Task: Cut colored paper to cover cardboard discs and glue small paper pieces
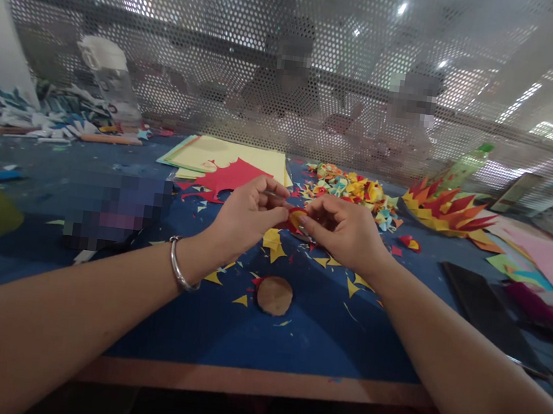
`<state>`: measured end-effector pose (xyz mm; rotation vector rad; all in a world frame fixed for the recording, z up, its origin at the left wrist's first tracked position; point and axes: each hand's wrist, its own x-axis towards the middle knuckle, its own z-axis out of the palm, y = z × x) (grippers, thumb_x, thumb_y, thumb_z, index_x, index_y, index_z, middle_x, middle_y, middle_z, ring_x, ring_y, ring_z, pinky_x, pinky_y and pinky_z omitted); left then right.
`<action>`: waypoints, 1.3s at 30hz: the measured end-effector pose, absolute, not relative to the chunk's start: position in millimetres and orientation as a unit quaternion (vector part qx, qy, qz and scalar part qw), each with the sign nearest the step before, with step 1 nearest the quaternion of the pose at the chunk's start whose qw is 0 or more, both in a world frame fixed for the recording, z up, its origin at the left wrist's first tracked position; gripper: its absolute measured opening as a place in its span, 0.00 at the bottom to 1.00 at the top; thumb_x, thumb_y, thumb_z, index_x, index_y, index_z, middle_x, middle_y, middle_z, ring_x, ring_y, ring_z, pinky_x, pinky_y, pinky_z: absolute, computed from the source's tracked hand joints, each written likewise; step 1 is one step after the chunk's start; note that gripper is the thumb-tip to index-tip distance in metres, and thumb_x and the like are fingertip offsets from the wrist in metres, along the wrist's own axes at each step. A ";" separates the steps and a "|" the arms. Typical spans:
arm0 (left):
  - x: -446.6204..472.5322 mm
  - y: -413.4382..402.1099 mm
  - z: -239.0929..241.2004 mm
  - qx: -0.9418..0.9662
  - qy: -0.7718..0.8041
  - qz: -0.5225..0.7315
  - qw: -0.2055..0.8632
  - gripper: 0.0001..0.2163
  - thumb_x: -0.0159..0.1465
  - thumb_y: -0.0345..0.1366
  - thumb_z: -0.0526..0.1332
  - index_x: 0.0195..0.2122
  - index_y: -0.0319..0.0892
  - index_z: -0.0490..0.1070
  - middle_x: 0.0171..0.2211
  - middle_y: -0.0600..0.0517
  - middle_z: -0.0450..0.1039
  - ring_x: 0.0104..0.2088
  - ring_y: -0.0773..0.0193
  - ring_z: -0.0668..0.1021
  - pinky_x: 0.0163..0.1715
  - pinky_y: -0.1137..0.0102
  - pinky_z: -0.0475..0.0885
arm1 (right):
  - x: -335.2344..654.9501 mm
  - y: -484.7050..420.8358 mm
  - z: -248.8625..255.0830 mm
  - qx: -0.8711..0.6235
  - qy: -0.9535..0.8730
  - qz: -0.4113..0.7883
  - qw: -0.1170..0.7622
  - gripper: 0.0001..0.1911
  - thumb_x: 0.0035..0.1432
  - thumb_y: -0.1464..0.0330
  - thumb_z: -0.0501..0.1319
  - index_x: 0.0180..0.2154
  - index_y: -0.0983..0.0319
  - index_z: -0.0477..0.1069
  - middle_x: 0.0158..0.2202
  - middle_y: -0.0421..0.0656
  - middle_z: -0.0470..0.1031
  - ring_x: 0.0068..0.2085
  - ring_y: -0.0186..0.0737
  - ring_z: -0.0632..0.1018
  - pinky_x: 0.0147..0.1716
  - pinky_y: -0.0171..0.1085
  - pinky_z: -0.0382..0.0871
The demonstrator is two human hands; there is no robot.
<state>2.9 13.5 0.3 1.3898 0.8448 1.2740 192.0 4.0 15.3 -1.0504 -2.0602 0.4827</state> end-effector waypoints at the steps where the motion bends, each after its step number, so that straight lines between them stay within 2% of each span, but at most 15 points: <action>1: 3.9 11.5 1.4 0.552 0.354 0.523 0.544 0.13 0.56 0.26 0.65 0.41 0.40 0.67 0.28 0.55 0.74 0.29 0.70 0.78 0.35 0.70 0.76 | 191.7 3.7 15.3 -0.408 -0.807 0.188 0.383 0.10 0.60 0.62 0.64 0.31 0.62 0.70 0.23 0.37 0.68 0.23 0.29 0.67 0.22 0.33 0.61; 5: 6.3 5.0 4.6 0.477 0.363 0.508 0.619 0.16 0.57 0.26 0.67 0.43 0.41 0.64 0.31 0.55 0.73 0.29 0.71 0.77 0.36 0.69 0.78 | 189.7 2.3 16.1 -0.406 -0.814 0.156 0.384 0.09 0.61 0.65 0.62 0.30 0.61 0.69 0.24 0.37 0.68 0.23 0.29 0.67 0.22 0.33 0.61; 12: 7.8 3.2 0.8 0.456 0.371 0.508 0.629 0.18 0.55 0.24 0.67 0.44 0.42 0.63 0.32 0.53 0.74 0.30 0.68 0.79 0.38 0.66 0.79 | 190.2 1.2 16.7 -0.404 -0.832 0.099 0.366 0.07 0.62 0.66 0.61 0.31 0.61 0.69 0.25 0.38 0.70 0.24 0.30 0.69 0.25 0.34 0.63; 18: 8.7 1.4 -0.2 0.420 0.390 0.507 0.643 0.18 0.56 0.24 0.67 0.43 0.43 0.62 0.29 0.56 0.75 0.28 0.70 0.79 0.37 0.69 0.77 | 190.2 1.5 13.6 -0.393 -0.849 0.057 0.349 0.06 0.63 0.67 0.60 0.33 0.61 0.70 0.28 0.40 0.72 0.27 0.32 0.70 0.28 0.35 0.65; 21: 7.1 2.4 -2.0 0.427 0.393 0.510 0.634 0.17 0.55 0.25 0.67 0.41 0.44 0.62 0.26 0.58 0.73 0.26 0.70 0.78 0.36 0.69 0.77 | 189.3 0.5 13.6 -0.380 -0.857 0.071 0.342 0.07 0.64 0.66 0.59 0.34 0.62 0.71 0.29 0.40 0.72 0.28 0.32 0.71 0.29 0.35 0.65; 27: 4.0 6.4 -8.2 0.503 0.408 0.507 0.569 0.18 0.52 0.27 0.67 0.39 0.44 0.62 0.26 0.59 0.72 0.28 0.68 0.79 0.34 0.69 0.75 | 189.4 1.5 15.1 -0.385 -0.845 0.116 0.353 0.12 0.68 0.64 0.55 0.33 0.62 0.72 0.28 0.40 0.71 0.28 0.33 0.69 0.27 0.34 0.62; 34: 0.8 11.8 -10.5 0.571 0.376 0.502 0.530 0.14 0.53 0.28 0.66 0.35 0.44 0.61 0.27 0.60 0.69 0.28 0.69 0.76 0.32 0.70 0.73 | 191.0 4.7 13.3 -0.410 -0.810 0.225 0.354 0.13 0.67 0.63 0.57 0.31 0.62 0.72 0.27 0.40 0.71 0.26 0.32 0.70 0.25 0.32 0.61; 39: -1.9 9.7 -5.0 0.599 0.364 0.477 0.530 0.12 0.55 0.28 0.65 0.33 0.44 0.61 0.28 0.59 0.68 0.28 0.70 0.74 0.32 0.71 0.72 | 190.5 6.2 13.9 -0.426 -0.805 0.227 0.346 0.12 0.66 0.64 0.57 0.30 0.62 0.71 0.25 0.39 0.70 0.25 0.31 0.68 0.24 0.32 0.60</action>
